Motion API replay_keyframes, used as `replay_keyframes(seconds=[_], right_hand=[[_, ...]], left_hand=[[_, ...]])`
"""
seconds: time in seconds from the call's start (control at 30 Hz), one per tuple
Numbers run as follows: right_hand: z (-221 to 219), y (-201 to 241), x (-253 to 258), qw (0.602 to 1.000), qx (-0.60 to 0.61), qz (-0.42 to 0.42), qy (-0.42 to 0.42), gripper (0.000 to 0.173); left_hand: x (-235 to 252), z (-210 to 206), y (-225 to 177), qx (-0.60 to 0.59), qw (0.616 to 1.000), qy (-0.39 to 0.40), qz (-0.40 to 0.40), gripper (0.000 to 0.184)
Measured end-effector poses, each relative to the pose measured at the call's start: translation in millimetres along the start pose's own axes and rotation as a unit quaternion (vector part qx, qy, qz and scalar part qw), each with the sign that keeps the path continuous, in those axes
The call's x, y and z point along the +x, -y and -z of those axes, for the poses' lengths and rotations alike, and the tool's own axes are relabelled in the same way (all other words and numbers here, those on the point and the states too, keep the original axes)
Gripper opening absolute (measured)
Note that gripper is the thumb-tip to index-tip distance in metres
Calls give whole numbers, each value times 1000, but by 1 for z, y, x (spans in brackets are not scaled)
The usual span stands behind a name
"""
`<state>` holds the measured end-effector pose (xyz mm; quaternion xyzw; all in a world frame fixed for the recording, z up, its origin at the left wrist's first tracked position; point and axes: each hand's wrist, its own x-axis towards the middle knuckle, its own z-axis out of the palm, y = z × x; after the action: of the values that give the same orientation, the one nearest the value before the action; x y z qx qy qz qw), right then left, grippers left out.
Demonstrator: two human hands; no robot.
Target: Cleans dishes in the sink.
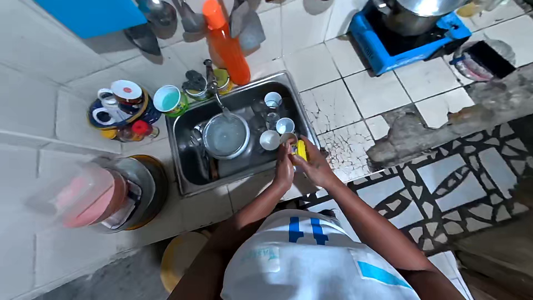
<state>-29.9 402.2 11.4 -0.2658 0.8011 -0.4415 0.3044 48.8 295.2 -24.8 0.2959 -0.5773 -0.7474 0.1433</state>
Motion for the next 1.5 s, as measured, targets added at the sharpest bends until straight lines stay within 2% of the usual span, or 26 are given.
replay_keyframes(seconds=[0.1, 0.17, 0.23, 0.33, 0.43, 0.5, 0.57, 0.67, 0.77, 0.83, 0.9, 0.93, 1.0, 1.03, 1.1, 1.17, 1.23, 1.37, 1.5], right_hand=[[-21, 10, 8, 998, -35, 9, -45, 79], [-24, 8, 10, 989, -106, 71, -73, 79], [-16, 5, 12, 971, -187, 134, -64, 80], [6, -10, 20, 923, -281, 263, -20, 78], [35, -27, 28, 855, -293, 426, 27, 74], [54, -36, 34, 820, -270, 501, 66, 70], [73, -44, 36, 791, -262, 539, 120, 70], [102, -55, 43, 742, -268, 578, 207, 68], [129, -59, 51, 682, -277, 618, 275, 69], [141, -60, 59, 661, -268, 637, 290, 69], [150, -61, 68, 680, -259, 634, 261, 65], [152, -61, 71, 710, -251, 613, 237, 63], [153, -60, 74, 803, -221, 520, 187, 63], [150, -60, 73, 852, -205, 453, 166, 65], [141, -61, 72, 913, -179, 337, 142, 70], [131, -60, 71, 934, -170, 281, 142, 70], [124, -59, 71, 942, -165, 242, 165, 65], [113, -60, 72, 940, -175, 254, 144, 59], [105, -64, 73, 939, -174, 270, 119, 59]], left_hand=[[5, 2, -3, -32, 998, -58, 9, 62], [7, 2, -7, -135, 985, -67, 84, 60], [9, -1, -14, -221, 961, -63, 153, 57], [12, -1, -26, -262, 926, -28, 272, 53], [13, -4, -35, -220, 898, 43, 378, 58], [12, -10, -40, -218, 882, 101, 404, 59], [10, -22, -41, -240, 864, 135, 423, 56], [15, -46, -34, -215, 843, 115, 480, 45], [18, -70, -31, -221, 845, 136, 468, 42], [21, -79, -32, -229, 848, 155, 453, 41], [22, -84, -33, -239, 857, 164, 425, 48], [21, -87, -32, -256, 867, 166, 393, 56], [20, -93, -27, -295, 901, 146, 284, 63], [20, -100, -25, -289, 923, 111, 227, 57], [20, -111, -19, -253, 955, 44, 148, 50], [21, -119, -6, -255, 960, -14, 117, 54], [22, -125, 3, -260, 956, -71, 119, 51], [25, -132, -4, -274, 932, -151, 183, 51], [28, -130, -2, -315, 915, -163, 193, 51]])
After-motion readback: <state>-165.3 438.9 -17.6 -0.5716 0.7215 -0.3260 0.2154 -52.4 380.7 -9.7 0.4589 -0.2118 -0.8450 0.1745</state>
